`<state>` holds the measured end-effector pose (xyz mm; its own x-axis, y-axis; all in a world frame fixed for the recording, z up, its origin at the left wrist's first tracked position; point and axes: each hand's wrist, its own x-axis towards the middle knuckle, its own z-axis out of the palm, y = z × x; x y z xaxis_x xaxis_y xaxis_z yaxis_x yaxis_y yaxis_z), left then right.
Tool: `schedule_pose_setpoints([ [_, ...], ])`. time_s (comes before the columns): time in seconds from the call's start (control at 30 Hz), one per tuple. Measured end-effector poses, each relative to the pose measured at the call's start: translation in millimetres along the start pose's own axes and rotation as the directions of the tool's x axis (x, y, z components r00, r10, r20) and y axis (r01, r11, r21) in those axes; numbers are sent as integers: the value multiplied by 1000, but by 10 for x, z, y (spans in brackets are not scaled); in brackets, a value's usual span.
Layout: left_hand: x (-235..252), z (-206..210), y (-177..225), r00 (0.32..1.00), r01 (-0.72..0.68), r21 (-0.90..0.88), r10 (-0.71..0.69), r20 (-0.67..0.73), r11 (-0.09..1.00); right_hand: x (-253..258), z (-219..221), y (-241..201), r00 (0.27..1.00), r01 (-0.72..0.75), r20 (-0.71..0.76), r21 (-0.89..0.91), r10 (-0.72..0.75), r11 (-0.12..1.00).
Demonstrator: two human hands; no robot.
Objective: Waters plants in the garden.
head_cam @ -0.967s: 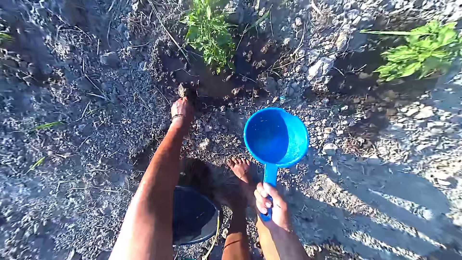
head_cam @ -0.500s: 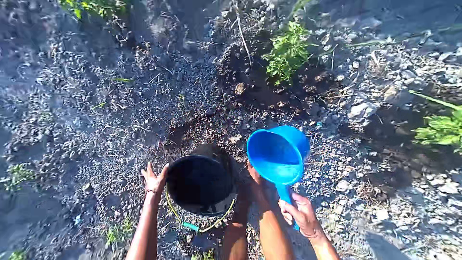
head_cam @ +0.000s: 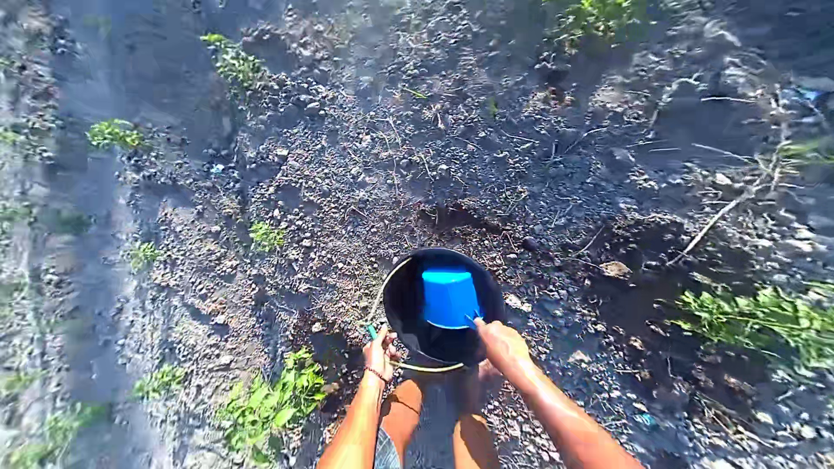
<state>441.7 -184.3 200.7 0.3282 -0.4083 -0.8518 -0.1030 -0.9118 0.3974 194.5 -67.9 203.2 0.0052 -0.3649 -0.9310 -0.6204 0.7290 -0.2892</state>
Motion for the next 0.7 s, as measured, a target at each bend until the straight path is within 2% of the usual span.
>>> schedule_pose_setpoints([
  [0.07,-249,6,262,959,52,-50,-36,282,997,190,59,-155,999,-39,-28,-27,38,999],
  [0.13,-566,150,387,875,98,-29,-72,478,995,365,162,-233,996,-86,-17,-43,85,995],
  [0.17,-741,263,373,853,101,-19,-76,516,995,430,236,-253,996,-94,3,-41,95,995],
  [0.23,-1032,532,336,863,78,-30,-53,503,997,535,383,-292,995,-92,47,32,90,995],
  [0.3,-1124,774,439,860,24,-38,-1,511,999,673,416,-319,994,-85,85,211,68,974],
  [0.37,-1175,822,630,828,-12,-17,19,560,1000,691,427,-378,989,-82,147,413,23,907],
  [0.43,-1217,812,968,790,-39,-1,31,613,999,655,359,-475,990,-63,139,639,-34,767],
  [0.5,-1334,779,1323,753,-62,22,32,657,998,500,205,-545,976,-98,175,883,-129,459],
  [0.53,-1412,761,1488,737,-74,37,29,675,997,396,104,-582,963,-135,196,946,-186,295],
  [0.6,-1552,762,1802,703,-100,48,36,710,994,215,-110,-662,938,-157,170,985,-302,66],
  [0.7,-1663,821,2264,673,-125,29,63,737,992,-26,-377,-814,882,-113,40,985,-469,-128],
])
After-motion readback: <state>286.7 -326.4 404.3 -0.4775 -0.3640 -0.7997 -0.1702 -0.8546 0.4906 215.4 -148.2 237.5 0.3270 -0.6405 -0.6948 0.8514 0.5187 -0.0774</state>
